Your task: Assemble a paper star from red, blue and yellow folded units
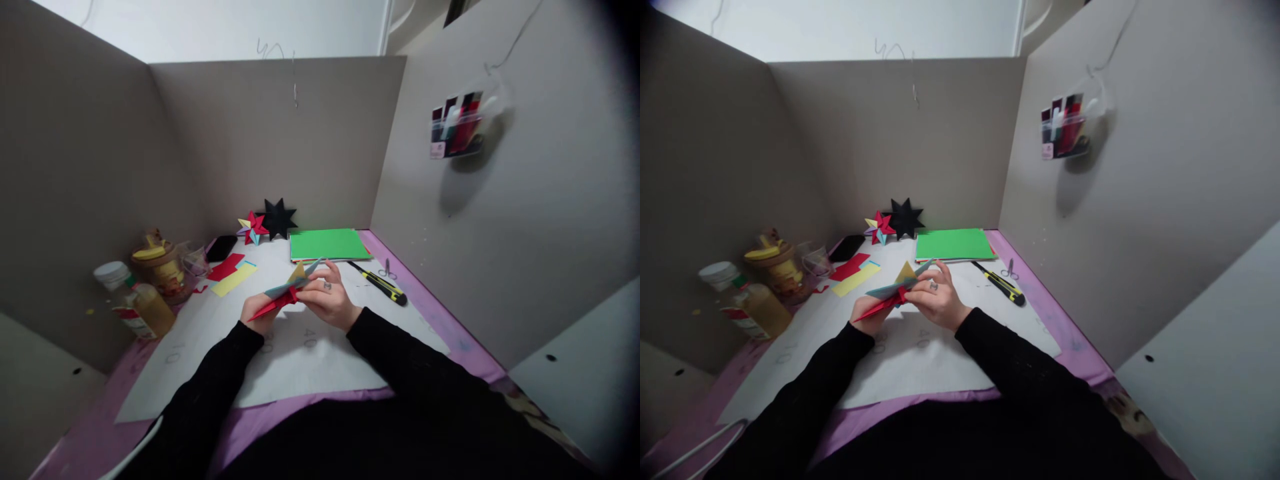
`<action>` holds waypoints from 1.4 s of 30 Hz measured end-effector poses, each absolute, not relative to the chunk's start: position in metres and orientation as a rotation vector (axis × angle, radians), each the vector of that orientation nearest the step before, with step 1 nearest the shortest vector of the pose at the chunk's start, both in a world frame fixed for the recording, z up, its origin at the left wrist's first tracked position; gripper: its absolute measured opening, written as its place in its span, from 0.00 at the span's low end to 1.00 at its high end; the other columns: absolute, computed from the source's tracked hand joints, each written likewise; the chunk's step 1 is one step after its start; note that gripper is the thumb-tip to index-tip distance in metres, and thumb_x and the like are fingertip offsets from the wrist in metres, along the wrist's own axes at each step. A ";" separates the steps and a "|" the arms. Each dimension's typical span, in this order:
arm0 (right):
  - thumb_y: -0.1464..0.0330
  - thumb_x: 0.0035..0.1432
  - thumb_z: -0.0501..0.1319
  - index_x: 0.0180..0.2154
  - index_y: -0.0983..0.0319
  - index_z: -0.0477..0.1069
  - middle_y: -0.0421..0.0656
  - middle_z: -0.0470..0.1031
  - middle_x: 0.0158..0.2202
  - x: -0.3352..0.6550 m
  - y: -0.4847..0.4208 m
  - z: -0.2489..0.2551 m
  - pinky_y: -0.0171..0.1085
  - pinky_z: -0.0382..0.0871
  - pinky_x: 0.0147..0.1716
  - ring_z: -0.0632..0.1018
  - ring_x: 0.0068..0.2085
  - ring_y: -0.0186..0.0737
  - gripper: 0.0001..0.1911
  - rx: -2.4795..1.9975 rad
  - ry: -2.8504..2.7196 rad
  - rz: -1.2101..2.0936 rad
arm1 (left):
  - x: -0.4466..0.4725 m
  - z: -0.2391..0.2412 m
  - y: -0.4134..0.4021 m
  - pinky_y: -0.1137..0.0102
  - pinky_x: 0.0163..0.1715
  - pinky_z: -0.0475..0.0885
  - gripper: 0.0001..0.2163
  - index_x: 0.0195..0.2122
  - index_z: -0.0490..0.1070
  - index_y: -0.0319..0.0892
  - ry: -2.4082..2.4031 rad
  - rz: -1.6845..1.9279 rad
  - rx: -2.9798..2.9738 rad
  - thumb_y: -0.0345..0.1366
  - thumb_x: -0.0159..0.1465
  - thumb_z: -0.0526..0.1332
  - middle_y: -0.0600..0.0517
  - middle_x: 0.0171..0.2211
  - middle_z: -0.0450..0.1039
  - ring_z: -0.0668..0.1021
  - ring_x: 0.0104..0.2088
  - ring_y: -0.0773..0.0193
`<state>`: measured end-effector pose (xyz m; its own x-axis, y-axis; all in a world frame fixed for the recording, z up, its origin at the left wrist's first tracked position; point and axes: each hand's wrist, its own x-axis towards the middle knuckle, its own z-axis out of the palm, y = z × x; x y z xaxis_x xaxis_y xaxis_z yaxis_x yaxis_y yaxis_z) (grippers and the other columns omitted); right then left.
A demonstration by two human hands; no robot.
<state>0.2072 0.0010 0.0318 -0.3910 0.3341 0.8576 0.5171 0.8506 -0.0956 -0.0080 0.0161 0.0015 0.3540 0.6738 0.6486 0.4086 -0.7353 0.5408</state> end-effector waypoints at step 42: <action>0.70 0.56 0.59 0.29 0.59 0.71 0.39 0.75 0.29 0.190 -0.001 0.045 0.48 0.43 0.56 0.70 0.41 0.40 0.04 -0.952 -1.941 -0.027 | 0.006 0.010 0.002 0.74 0.23 0.63 0.13 0.22 0.69 0.37 1.100 1.082 1.984 0.42 0.57 0.60 0.55 0.19 0.65 0.66 0.22 0.69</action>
<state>0.1898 -0.0006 0.0448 -0.2550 0.6053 0.7540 0.6261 0.6976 -0.3483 0.0061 0.0022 0.0104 0.3183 0.8780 0.3574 0.3717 -0.4624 0.8050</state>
